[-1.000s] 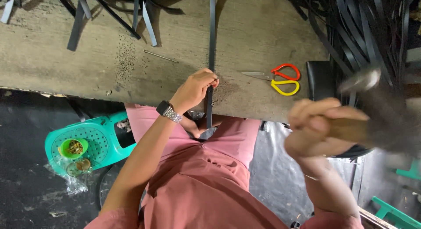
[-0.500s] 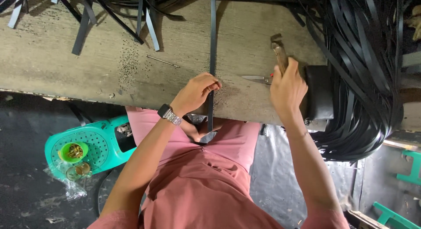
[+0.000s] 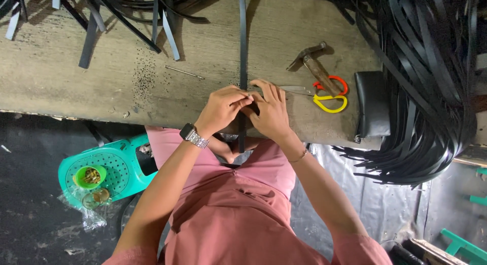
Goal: The person repeatedly hammers nails into a single black leather strip laid on a wooden workbench. They position each nail, strike it with a hammer, and continue the process along the strip. The strip is then placed back into a pile of similar strips.
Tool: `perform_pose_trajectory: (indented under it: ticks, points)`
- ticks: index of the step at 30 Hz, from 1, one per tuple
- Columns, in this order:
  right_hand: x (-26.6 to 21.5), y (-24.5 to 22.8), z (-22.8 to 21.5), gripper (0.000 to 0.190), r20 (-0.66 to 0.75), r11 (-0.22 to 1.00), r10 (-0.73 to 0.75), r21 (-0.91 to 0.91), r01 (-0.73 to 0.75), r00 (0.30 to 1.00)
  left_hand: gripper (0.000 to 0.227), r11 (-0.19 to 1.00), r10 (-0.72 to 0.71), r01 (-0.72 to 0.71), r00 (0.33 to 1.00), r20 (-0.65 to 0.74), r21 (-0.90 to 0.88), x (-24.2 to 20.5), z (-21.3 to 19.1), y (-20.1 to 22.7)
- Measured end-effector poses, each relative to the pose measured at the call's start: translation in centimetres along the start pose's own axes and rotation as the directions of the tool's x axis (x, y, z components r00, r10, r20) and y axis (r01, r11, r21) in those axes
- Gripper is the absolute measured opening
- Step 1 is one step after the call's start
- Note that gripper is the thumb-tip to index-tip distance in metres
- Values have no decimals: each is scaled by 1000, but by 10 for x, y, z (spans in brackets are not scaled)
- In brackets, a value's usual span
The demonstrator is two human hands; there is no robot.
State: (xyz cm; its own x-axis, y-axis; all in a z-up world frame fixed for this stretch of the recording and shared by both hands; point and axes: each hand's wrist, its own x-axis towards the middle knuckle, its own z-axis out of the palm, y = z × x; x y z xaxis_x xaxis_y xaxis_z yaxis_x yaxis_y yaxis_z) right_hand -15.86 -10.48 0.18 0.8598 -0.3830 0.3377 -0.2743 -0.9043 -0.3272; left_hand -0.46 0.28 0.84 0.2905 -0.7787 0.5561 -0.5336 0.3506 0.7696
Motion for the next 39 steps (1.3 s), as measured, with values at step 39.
perform_pose_trajectory:
  ticks: [39]
  points:
    - [-11,-22,-13,60,35,989,133,64,-135,990,10,972,-235,235,960,-149,-18,5,1,-2]
